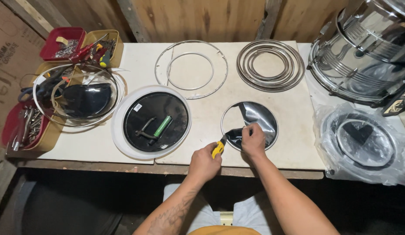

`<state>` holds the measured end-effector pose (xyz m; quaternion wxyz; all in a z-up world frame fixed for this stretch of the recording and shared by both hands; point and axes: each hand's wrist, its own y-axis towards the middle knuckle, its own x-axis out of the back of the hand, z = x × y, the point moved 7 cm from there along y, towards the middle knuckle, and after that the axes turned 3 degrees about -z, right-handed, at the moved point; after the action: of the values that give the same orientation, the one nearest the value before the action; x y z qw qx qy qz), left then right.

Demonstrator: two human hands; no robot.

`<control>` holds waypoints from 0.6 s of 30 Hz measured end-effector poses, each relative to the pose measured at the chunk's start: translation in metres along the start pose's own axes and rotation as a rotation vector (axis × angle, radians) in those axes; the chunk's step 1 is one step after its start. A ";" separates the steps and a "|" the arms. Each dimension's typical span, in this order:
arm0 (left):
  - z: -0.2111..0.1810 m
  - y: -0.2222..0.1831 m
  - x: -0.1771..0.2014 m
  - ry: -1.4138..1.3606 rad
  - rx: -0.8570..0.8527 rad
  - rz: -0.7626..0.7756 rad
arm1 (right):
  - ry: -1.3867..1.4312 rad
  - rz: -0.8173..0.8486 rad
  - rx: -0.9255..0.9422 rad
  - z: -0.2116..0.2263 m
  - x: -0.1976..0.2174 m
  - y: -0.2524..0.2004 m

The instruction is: Trimming a drum head and fitting metal hoops at a repair bench.

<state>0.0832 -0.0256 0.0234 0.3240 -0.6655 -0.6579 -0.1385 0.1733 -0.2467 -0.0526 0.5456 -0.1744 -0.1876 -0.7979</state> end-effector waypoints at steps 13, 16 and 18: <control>0.013 -0.029 -0.037 0.001 -0.032 0.035 | 0.000 -0.154 -0.039 -0.006 0.004 0.002; 0.011 -0.030 -0.033 0.041 -0.020 0.040 | 0.052 -0.118 -0.100 -0.015 0.004 0.004; 0.011 -0.027 -0.032 0.039 -0.046 0.024 | -0.044 -0.065 0.062 -0.010 -0.003 0.011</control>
<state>0.0518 -0.0460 0.0027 0.3233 -0.6776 -0.6403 -0.1626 0.1833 -0.2531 -0.0613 0.5203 -0.1686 -0.2296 -0.8051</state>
